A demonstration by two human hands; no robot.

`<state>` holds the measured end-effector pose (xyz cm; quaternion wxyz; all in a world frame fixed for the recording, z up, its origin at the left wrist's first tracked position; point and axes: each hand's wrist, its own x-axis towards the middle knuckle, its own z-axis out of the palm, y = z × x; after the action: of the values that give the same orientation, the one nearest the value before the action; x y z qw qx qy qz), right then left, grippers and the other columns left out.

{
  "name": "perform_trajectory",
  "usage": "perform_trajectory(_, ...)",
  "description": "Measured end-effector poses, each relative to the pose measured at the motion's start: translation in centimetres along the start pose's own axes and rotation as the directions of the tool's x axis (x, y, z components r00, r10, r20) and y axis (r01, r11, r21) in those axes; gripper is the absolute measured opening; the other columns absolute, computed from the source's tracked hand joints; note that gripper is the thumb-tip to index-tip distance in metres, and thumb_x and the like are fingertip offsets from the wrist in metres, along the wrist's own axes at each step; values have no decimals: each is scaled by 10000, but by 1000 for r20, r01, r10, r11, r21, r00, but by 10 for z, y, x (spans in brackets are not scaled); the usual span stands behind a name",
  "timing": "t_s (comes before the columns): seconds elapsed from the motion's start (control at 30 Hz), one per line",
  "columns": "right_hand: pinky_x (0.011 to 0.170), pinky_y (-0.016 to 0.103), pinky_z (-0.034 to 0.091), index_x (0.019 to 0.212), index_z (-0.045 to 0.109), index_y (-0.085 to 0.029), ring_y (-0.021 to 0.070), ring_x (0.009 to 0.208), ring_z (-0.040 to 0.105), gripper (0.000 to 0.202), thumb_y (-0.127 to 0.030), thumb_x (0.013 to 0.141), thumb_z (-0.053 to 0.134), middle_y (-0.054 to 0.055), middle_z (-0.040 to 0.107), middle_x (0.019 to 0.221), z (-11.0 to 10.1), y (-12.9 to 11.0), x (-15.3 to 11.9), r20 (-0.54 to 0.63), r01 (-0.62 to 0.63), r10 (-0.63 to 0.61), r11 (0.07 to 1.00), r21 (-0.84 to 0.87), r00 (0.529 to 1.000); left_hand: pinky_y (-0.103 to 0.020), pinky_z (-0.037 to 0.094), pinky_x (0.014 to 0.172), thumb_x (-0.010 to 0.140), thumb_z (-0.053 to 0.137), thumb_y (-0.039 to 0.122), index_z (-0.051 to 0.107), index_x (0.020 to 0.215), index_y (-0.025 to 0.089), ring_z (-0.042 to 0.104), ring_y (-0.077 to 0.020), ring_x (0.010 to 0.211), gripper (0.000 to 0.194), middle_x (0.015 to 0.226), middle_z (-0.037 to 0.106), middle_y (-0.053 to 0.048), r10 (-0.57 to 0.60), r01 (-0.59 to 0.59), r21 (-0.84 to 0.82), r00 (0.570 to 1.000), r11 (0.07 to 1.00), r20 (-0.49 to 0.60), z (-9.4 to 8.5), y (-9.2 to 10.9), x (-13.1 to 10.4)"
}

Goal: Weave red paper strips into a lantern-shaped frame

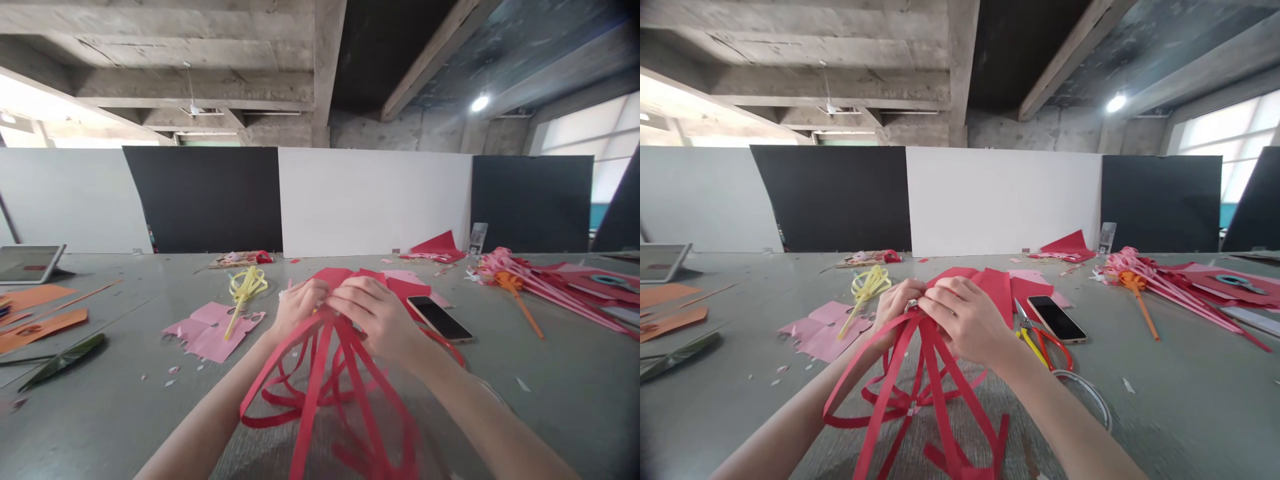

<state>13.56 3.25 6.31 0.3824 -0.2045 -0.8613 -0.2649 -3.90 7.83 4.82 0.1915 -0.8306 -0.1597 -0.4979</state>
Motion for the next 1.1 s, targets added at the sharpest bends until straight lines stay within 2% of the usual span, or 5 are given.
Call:
perform_trajectory(0.43,796,300,470,990,577,-168,171,960,510,218,-94,844,434,43,632,950,-6,-1,-3,-12,55,-56,995,-81,998,-266,438,593,860,219,441,433,821,188,539,-147,685,334,778,552,-50,12,-10,-25,995,1000,103,-5,-2,1)
perform_trajectory(0.73,756,339,438,983,582,-164,201,887,529,266,-35,819,416,69,644,898,-4,12,-9,-96,-9,-28,930,-367,995,-309,470,641,793,439,177,474,905,168,574,-179,759,118,930,562,-87,89,-216,497,960,841,267,-41,-23,22)
perform_trajectory(0.87,752,347,404,918,603,-148,215,862,526,248,-20,801,426,71,649,855,-1,20,-11,-129,-74,-1,813,-577,992,-279,488,633,757,510,202,479,909,171,571,-138,718,159,896,546,-58,-191,151,354,978,923,81,-71,18,47)
perform_trajectory(0.93,765,361,391,894,608,-143,226,865,519,251,-20,803,410,78,647,833,-2,22,-11,-129,-125,57,783,-609,990,-221,479,507,745,540,268,481,798,183,550,-101,557,116,678,552,5,-373,361,179,927,915,38,-72,46,49)
perform_trajectory(1.1,788,378,379,859,610,-169,232,872,500,280,-29,814,373,65,639,827,-8,23,-8,-125,-202,159,756,-623,979,-203,447,398,689,589,362,504,718,175,523,-99,456,207,575,570,7,-574,658,-73,700,749,425,-35,81,14)
